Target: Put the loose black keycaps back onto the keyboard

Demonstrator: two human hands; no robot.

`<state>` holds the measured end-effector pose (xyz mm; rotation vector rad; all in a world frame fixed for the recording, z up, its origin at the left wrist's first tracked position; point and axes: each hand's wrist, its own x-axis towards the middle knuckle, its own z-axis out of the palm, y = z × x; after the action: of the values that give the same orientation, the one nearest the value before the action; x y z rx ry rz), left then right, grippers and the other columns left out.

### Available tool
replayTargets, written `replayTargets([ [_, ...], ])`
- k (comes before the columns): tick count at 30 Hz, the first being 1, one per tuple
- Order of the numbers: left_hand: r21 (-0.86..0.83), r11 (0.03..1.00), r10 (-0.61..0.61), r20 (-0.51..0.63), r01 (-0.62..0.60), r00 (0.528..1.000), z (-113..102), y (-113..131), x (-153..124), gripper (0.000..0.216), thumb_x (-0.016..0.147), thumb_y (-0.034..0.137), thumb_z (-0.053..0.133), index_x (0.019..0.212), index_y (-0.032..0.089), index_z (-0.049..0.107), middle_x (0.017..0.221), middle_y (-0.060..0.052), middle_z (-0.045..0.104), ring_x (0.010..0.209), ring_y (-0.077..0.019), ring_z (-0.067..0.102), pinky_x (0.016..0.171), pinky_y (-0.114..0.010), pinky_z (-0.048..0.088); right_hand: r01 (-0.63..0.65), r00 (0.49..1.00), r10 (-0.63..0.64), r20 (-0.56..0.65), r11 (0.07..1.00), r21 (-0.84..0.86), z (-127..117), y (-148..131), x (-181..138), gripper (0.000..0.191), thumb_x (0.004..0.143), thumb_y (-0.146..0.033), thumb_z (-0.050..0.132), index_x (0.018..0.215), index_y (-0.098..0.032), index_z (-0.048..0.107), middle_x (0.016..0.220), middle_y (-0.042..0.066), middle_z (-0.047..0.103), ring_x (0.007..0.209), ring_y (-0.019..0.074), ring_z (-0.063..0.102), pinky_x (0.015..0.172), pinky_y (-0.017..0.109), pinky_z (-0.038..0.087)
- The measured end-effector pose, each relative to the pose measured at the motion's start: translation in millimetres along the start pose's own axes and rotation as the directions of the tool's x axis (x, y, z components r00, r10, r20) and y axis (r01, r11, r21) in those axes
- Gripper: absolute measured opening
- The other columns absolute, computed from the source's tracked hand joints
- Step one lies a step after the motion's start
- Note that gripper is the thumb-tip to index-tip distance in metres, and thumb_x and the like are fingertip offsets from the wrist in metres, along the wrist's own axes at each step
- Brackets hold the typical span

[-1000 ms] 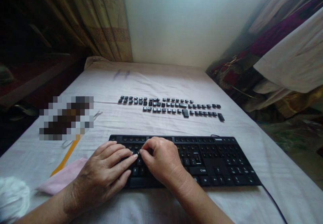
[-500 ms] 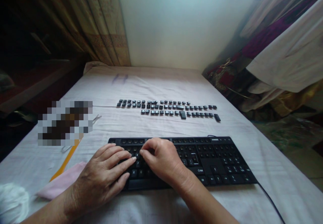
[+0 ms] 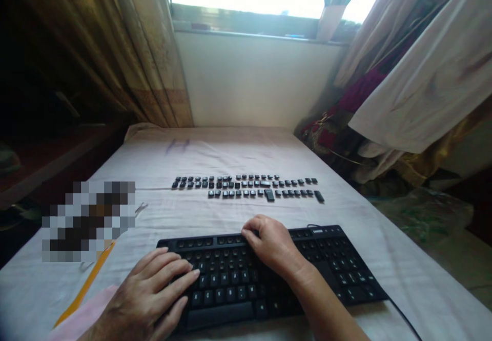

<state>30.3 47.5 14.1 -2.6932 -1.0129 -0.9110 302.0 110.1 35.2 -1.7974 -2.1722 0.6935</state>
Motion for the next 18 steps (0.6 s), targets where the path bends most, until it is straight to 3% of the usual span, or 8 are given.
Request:
replayTargets([
  [8, -0.009, 1.0, -0.02, -0.051, 0.019, 0.998, 2.3, -9.2, -3.8, 0.022, 0.088, 0.018, 0.053, 0.093, 0.025, 0.073, 0.082, 0.0, 0.069, 0.081, -0.0179, 0.063, 0.093, -0.038, 0.05, 0.03, 0.999, -0.03, -0.017, 0.999, 0.017, 12.6, -5.5, 2.1, 0.02, 0.09, -0.022, 0.056, 0.086, -0.021, 0.076, 0.09, 0.006, 0.073, 0.087, 0.0211, 0.067, 0.081, 0.03, 0.049],
  [13, -0.013, 1.0, -0.002, -0.189, -0.001, 0.982, 12.9, -15.1, -8.4, 0.025, 0.088, 0.02, 0.047, 0.087, 0.027, 0.071, 0.071, 0.0, 0.064, 0.072, -0.0168, 0.061, 0.09, -0.038, 0.051, 0.038, 0.999, -0.038, -0.02, 0.999, -0.012, 17.6, -10.9, 0.8, 0.021, 0.091, -0.022, 0.056, 0.086, -0.023, 0.077, 0.09, 0.005, 0.073, 0.087, 0.0209, 0.068, 0.08, 0.03, 0.049],
  [18, -0.116, 0.992, -0.057, -0.104, 0.045, 0.993, -3.7, -23.4, -4.1, 0.028, 0.091, 0.015, 0.044, 0.091, 0.024, 0.071, 0.079, -0.002, 0.068, 0.074, -0.0163, 0.063, 0.083, -0.035, 0.053, 0.032, 0.999, -0.032, -0.005, 0.999, -0.016, 15.6, -12.4, 0.1, 0.021, 0.092, -0.022, 0.055, 0.088, -0.021, 0.076, 0.093, 0.007, 0.073, 0.089, 0.0217, 0.067, 0.082, 0.031, 0.049],
])
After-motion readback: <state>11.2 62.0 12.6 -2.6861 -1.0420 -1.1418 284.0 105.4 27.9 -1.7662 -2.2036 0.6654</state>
